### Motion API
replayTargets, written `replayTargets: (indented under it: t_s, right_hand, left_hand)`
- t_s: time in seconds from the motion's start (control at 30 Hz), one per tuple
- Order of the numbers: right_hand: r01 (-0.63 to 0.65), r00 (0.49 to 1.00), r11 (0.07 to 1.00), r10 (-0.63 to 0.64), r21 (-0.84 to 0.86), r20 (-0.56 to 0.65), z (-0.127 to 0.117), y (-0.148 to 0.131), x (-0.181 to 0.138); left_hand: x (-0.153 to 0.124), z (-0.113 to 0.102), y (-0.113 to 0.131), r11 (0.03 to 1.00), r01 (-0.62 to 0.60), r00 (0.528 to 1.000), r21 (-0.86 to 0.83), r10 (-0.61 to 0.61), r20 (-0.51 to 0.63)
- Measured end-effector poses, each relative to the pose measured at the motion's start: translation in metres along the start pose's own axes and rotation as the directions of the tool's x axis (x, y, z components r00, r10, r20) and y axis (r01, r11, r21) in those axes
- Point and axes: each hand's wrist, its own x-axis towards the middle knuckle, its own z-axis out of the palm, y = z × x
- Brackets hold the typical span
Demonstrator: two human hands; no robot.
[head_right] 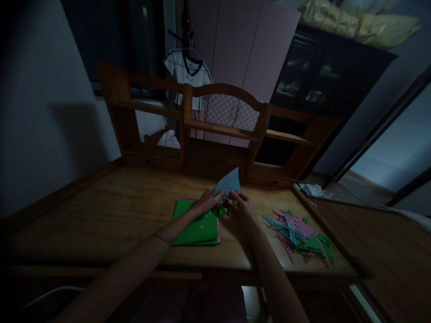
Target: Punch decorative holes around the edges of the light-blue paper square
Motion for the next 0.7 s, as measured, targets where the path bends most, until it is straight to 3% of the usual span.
replayTargets:
  t_s: [0.1,0.4,0.7]
  right_hand:
    - [-0.026,0.999,0.995,0.022,0.096,0.046,0.005,-0.004,-0.001]
    - [-0.062,0.998,0.988,0.057,0.142,0.038,0.001,0.001,0.002]
    - [-0.108,0.994,0.950,0.105,0.293,0.027,-0.006,0.003,0.007]
  left_hand:
    - [0.001,0.000,-0.002,1.000,0.021,1.000,-0.010,-0.021,-0.016]
    - [0.003,-0.004,-0.004,0.992,0.078,0.989,-0.096,-0.090,-0.121]
    - [0.003,-0.007,-0.002,0.980,0.137,0.981,-0.144,-0.155,-0.120]
